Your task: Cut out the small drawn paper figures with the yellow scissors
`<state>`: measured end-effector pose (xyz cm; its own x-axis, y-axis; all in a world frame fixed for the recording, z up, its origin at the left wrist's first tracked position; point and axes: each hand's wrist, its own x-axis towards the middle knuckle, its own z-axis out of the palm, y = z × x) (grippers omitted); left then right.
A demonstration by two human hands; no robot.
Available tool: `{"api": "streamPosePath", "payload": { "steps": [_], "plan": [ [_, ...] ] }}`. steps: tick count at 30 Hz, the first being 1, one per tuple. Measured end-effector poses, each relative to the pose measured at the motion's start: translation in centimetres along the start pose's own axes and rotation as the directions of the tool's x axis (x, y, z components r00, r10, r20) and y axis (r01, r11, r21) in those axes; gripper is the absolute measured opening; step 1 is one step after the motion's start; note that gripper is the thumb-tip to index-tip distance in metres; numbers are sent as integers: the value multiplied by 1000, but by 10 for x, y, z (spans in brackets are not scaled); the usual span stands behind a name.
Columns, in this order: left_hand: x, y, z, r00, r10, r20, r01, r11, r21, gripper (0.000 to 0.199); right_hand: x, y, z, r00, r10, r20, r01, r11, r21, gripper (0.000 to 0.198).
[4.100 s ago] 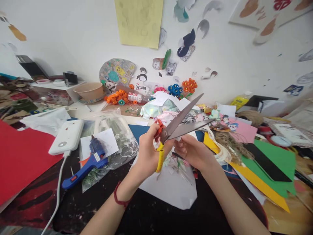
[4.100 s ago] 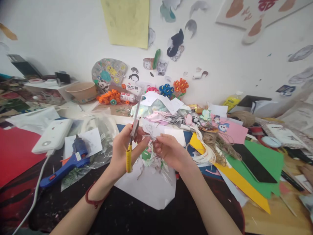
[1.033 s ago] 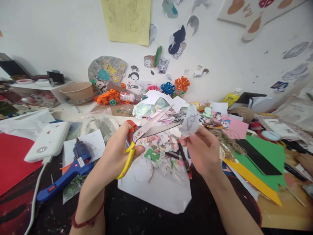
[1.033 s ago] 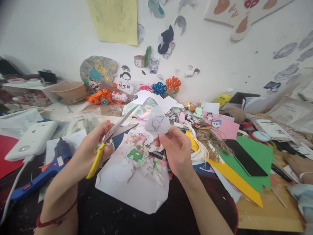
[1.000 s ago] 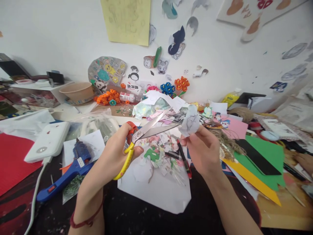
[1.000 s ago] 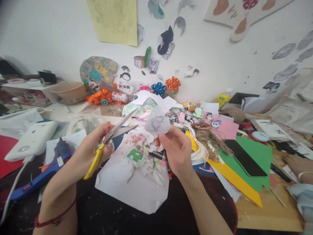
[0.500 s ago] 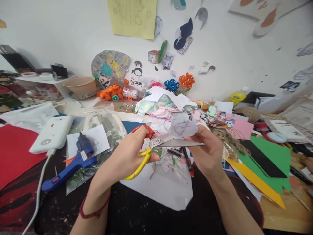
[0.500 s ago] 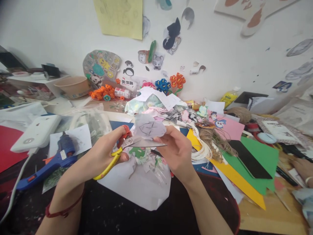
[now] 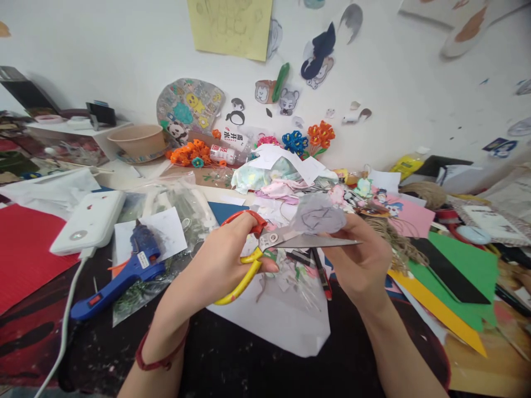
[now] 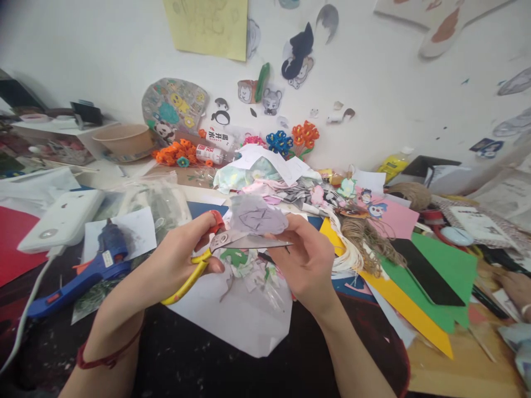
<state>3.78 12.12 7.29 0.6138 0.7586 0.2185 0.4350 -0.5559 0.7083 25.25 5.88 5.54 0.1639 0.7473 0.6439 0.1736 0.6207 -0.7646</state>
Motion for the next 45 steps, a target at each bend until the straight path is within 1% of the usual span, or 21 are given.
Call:
{"api": "streamPosePath", "payload": {
  "steps": [5, 11, 17, 28, 35, 39, 45],
  "plan": [
    [-1, -2, 0, 1000, -4, -19, 5, 999, 45, 32, 1, -1, 0, 999, -44, 5, 44, 998, -37, 28],
    [-1, -5, 2, 1000, 17, -21, -15, 995, 95, 31, 2, -2, -1, 998, -61, 4, 62, 997, -52, 24],
    [-1, -5, 1, 999, 34, -29, -30, 993, 117, 30, 2, -2, -3, 996, -89, -6, 88, 994, -70, 26],
    [-2, -5, 2, 998, 47, -36, -40, 985, 169, 29, 1, 1, -8, 997, -70, 10, 71, 995, -77, 21],
    [0, -6, 2, 997, 67, -34, -61, 987, 149, 29, 0, 4, -9, 996, -83, -14, 82, 994, -70, 22],
    [1, -4, 1, 998, 52, -20, -49, 993, 107, 30, 0, 3, -9, 997, -75, -18, 74, 995, -61, 23],
    [0, -2, 1, 1000, 19, -24, -18, 997, 69, 34, 0, 3, -9, 998, -66, -20, 64, 994, -89, 17]
  ]
}}
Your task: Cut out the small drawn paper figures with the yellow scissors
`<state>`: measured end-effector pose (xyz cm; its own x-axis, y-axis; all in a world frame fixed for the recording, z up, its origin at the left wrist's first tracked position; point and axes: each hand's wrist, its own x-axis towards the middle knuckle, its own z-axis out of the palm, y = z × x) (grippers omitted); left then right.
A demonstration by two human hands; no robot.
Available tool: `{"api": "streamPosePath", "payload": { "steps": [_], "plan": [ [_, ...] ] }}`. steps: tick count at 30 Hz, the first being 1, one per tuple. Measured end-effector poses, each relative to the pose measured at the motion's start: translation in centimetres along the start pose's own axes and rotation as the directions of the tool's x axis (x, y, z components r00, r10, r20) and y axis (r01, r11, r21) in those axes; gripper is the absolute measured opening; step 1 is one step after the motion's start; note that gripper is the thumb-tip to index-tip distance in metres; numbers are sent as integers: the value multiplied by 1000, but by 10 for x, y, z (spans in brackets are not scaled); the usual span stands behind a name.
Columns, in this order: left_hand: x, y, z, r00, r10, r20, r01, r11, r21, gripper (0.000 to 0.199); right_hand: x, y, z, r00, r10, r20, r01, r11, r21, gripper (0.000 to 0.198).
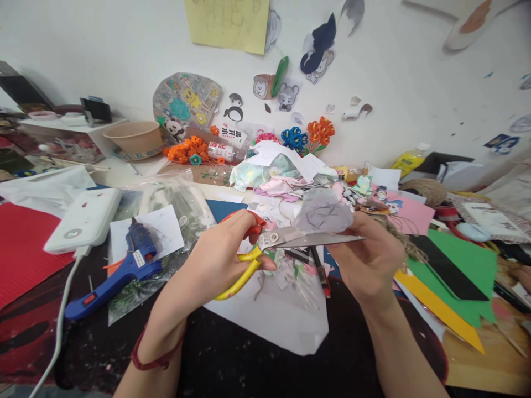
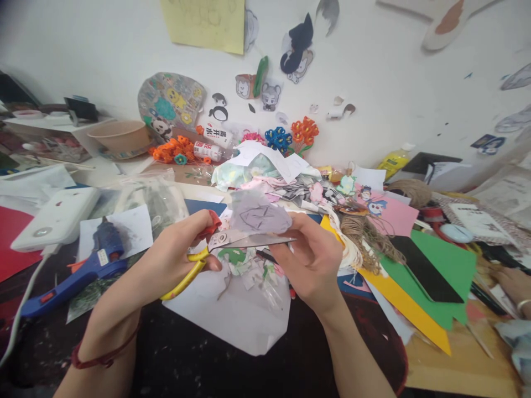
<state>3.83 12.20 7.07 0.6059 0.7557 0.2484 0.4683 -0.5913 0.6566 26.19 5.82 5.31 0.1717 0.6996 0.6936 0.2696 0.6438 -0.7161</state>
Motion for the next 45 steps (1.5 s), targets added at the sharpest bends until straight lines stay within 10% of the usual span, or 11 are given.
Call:
{"api": "streamPosePath", "payload": {
  "steps": [18, 23, 29, 45],
  "plan": [
    [-3, -6, -14, 999, 10, -48, -9, 1000, 28, 27, 4, -1, 2, 999, 19, -34, -17, 998, 54, 13],
    [-4, -11, -9, 993, -31, -116, 7, 980, -198, 34, 4, -1, 3, 998, 51, -48, -47, 996, 70, 12],
    [2, 18, 18, 955, -148, -255, -56, 758, -650, 34, 3, -8, 12, 990, 133, 46, -139, 974, 178, 17],
    [5, 31, 35, 953, -228, -199, 17, 697, -717, 32, -1, -5, 17, 962, 252, 107, -270, 941, 207, 8]
  ]
}}
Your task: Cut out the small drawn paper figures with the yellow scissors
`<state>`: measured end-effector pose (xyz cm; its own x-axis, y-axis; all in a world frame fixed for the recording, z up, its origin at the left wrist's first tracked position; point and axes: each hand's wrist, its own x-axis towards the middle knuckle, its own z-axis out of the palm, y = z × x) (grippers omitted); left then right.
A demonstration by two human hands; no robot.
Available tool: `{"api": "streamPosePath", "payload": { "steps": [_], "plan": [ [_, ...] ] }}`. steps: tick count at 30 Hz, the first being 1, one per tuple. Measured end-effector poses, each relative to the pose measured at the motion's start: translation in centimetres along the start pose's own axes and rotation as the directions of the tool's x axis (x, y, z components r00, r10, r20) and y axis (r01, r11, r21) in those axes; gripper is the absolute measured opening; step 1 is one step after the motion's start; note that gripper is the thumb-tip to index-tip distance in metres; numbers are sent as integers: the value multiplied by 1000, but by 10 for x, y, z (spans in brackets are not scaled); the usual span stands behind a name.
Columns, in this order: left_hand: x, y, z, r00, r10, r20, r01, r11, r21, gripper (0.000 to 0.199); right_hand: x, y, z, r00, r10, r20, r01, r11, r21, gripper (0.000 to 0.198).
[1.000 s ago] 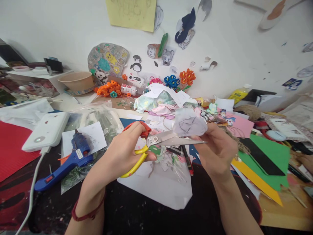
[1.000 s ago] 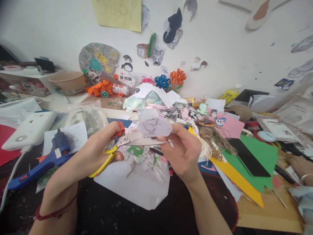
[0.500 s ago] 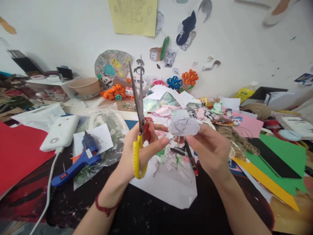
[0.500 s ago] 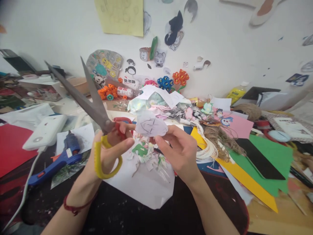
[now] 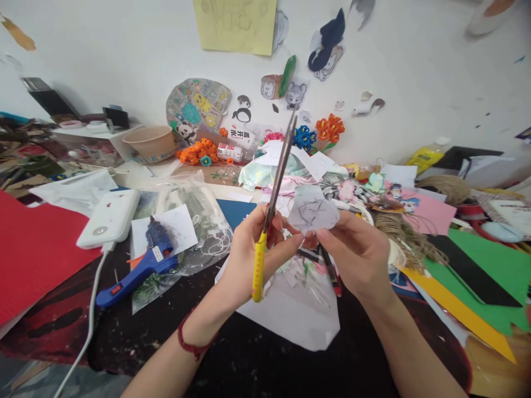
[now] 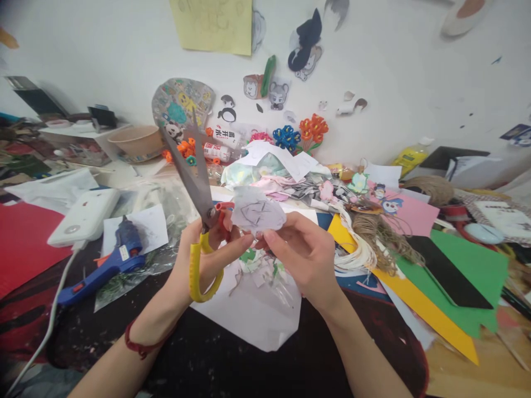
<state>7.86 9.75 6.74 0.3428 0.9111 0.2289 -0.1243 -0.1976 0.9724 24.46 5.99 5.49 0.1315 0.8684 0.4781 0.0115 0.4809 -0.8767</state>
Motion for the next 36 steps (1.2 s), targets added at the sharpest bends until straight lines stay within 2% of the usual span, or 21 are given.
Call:
{"api": "streamPosePath", "payload": {
  "steps": [4, 7, 9, 11, 13, 18, 20, 25, 36],
  "plan": [
    [0, -1, -3, 1000, 5, -14, -4, 999, 48, 30, 1, 4, -4, 1000, 0, -6, 1, 998, 64, 9],
    [0, -3, -8, 990, 37, -136, -10, 982, 189, 29, 3, 4, -7, 1000, 12, -13, -11, 996, 86, 10],
    [1, -3, -11, 975, 100, -197, -50, 968, 245, 30, 3, 2, -8, 1000, 20, -9, -19, 996, 82, 10],
    [1, -2, -11, 974, 139, -179, -99, 971, 216, 30, 4, 1, -8, 1000, 24, 7, -24, 998, 58, 10],
    [1, 1, -9, 983, 129, -131, -113, 986, 119, 31, 4, -1, -7, 999, 31, 27, -31, 999, 19, 7],
    [0, 4, -1, 998, 11, -64, -15, 998, -55, 32, 3, -5, -3, 994, 75, 81, -72, 996, -44, 5],
    [0, 4, 0, 997, 11, -70, -16, 997, -79, 32, 3, -6, -3, 992, 88, 90, -85, 996, -36, 5],
    [-1, 2, 0, 982, 117, -149, -124, 992, -37, 31, 2, -5, -2, 990, 96, 106, -91, 995, -51, 14],
    [-5, -9, -1, 960, 233, -155, -227, 972, 52, 30, 1, -1, 0, 996, 76, 48, -72, 994, -82, 21]
  ]
}}
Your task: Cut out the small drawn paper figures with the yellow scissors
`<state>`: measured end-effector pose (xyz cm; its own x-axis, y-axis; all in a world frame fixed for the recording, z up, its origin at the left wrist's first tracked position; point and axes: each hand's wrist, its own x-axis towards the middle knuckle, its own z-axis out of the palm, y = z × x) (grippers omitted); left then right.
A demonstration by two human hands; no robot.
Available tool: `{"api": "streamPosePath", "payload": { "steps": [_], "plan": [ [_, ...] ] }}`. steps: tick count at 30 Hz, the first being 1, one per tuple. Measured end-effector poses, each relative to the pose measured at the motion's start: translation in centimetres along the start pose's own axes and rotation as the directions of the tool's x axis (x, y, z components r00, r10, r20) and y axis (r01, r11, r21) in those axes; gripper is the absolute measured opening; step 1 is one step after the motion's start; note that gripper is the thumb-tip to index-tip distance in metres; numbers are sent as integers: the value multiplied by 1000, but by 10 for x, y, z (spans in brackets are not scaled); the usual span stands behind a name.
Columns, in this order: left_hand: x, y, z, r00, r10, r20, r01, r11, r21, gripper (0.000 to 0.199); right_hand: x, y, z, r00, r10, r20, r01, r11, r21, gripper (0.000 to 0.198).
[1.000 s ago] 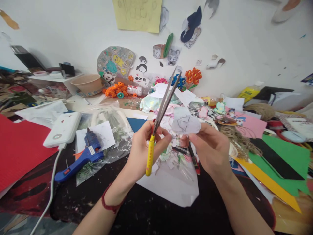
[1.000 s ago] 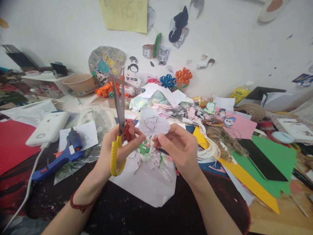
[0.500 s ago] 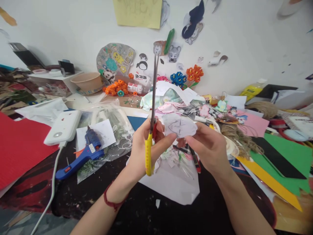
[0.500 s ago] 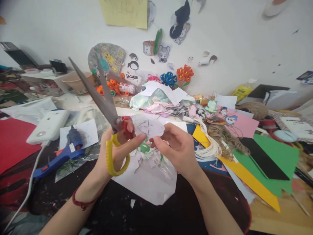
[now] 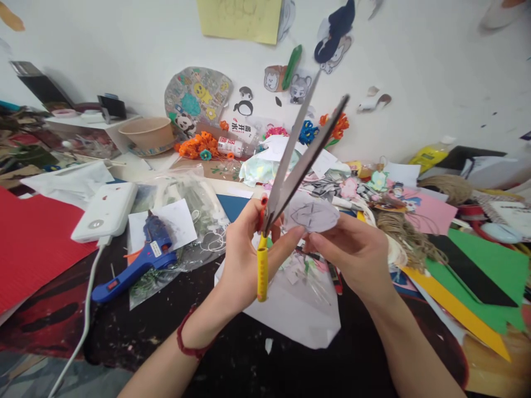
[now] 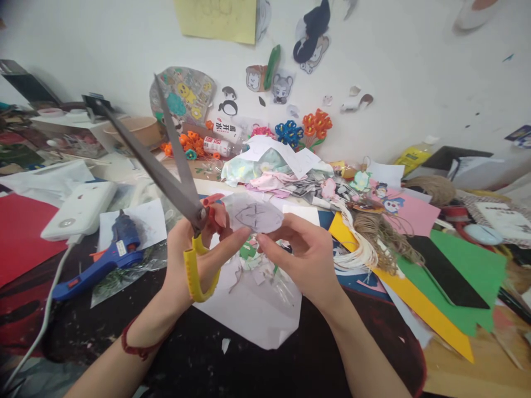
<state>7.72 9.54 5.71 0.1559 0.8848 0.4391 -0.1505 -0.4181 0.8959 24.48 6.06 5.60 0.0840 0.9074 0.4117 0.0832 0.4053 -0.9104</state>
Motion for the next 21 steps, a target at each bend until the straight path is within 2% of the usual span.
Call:
{"api": "streamPosePath", "payload": {
  "steps": [4, 11, 17, 21],
  "plan": [
    [0, 1, 0, 1000, 6, 4, -6, 1000, 26, 31, 0, -2, 1, 1000, -10, -4, 10, 1000, -17, 21],
    [0, 6, -1, 998, -53, 43, 52, 998, 26, 29, -1, -2, 2, 1000, -4, -9, 4, 999, -39, 22],
    [-2, 1, -3, 997, 32, 65, -42, 987, 157, 28, 0, -4, 1, 1000, 23, -5, -23, 1000, -20, 14],
    [-4, 0, -3, 996, 81, 44, -88, 974, 210, 28, 1, -3, -1, 995, 93, 45, -96, 994, 58, 9]
  ]
}}
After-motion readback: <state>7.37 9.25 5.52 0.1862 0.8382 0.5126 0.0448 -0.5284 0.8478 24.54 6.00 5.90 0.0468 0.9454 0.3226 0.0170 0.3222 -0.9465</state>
